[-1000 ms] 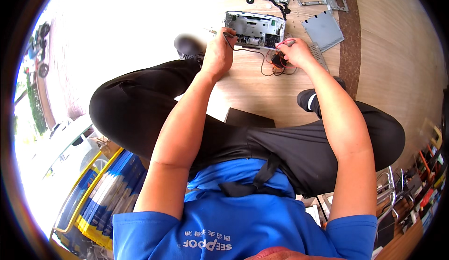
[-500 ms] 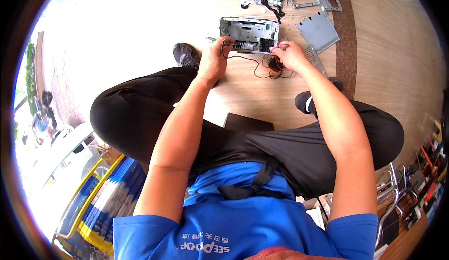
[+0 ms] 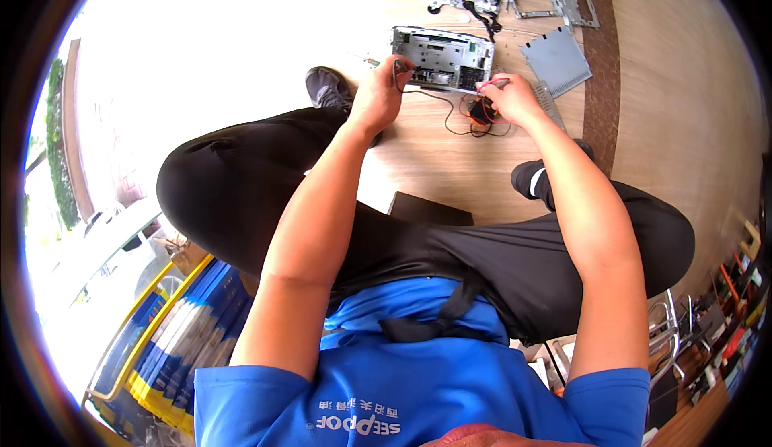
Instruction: The person uses multimeter probes to test electrical connections on a circuit board inside a metal electronic unit. They use a screwdriver to press on components and move wires aside to reach different test points on the board.
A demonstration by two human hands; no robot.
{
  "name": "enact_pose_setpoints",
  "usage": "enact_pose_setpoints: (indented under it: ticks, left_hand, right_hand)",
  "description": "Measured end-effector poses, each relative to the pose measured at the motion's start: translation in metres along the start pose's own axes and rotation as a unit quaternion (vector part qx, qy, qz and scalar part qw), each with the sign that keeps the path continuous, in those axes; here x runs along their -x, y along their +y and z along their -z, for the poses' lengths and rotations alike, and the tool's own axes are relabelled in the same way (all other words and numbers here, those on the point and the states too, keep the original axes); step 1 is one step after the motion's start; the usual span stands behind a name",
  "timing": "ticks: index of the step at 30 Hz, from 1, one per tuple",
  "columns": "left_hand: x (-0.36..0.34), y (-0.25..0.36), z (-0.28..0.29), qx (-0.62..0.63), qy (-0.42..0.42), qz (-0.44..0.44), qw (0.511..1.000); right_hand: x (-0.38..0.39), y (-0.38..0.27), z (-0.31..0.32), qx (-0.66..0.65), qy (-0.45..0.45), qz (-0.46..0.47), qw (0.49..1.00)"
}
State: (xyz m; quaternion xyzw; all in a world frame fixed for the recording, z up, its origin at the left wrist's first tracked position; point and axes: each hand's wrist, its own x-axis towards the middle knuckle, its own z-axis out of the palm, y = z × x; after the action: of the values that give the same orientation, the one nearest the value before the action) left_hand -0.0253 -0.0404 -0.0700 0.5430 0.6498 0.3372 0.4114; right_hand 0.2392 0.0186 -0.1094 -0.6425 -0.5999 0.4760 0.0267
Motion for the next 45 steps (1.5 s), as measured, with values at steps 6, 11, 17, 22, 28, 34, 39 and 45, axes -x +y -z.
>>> enact_pose_setpoints:
  ticks: [6, 11, 17, 22, 28, 34, 39, 45]
  left_hand:
    - [-0.001, 0.009, 0.007, -0.044, 0.000, 0.008, 0.999]
    - [0.004, 0.011, 0.010, -0.086, -0.001, -0.002, 0.996]
    - [0.000, 0.006, 0.010, -0.035, -0.002, -0.008, 0.999]
    - [-0.004, 0.005, 0.008, -0.027, -0.004, -0.020, 0.999]
    - [-0.006, 0.002, 0.005, -0.013, 0.005, -0.033, 0.999]
    - [-0.008, 0.002, 0.001, -0.046, -0.027, -0.018, 0.998]
    - [-0.007, -0.001, 0.000, -0.048, -0.039, -0.015, 0.998]
    - [-0.007, 0.006, 0.001, -0.046, -0.042, 0.006, 0.998]
  right_hand:
    - [0.005, 0.002, 0.002, -0.005, 0.009, 0.019, 1.000]
    - [0.013, -0.007, 0.004, -0.005, 0.025, -0.006, 1.000]
    - [0.013, -0.005, 0.009, 0.014, 0.064, 0.018, 0.998]
    - [0.014, 0.000, 0.014, -0.026, 0.054, 0.023, 0.998]
    - [0.021, -0.004, 0.014, -0.016, 0.068, 0.034, 0.997]
    - [0.028, -0.009, 0.016, -0.051, 0.080, 0.071, 0.993]
    - [0.035, -0.022, 0.013, -0.068, 0.078, 0.070, 0.992]
    - [0.030, -0.012, 0.014, -0.072, 0.065, 0.064, 0.993]
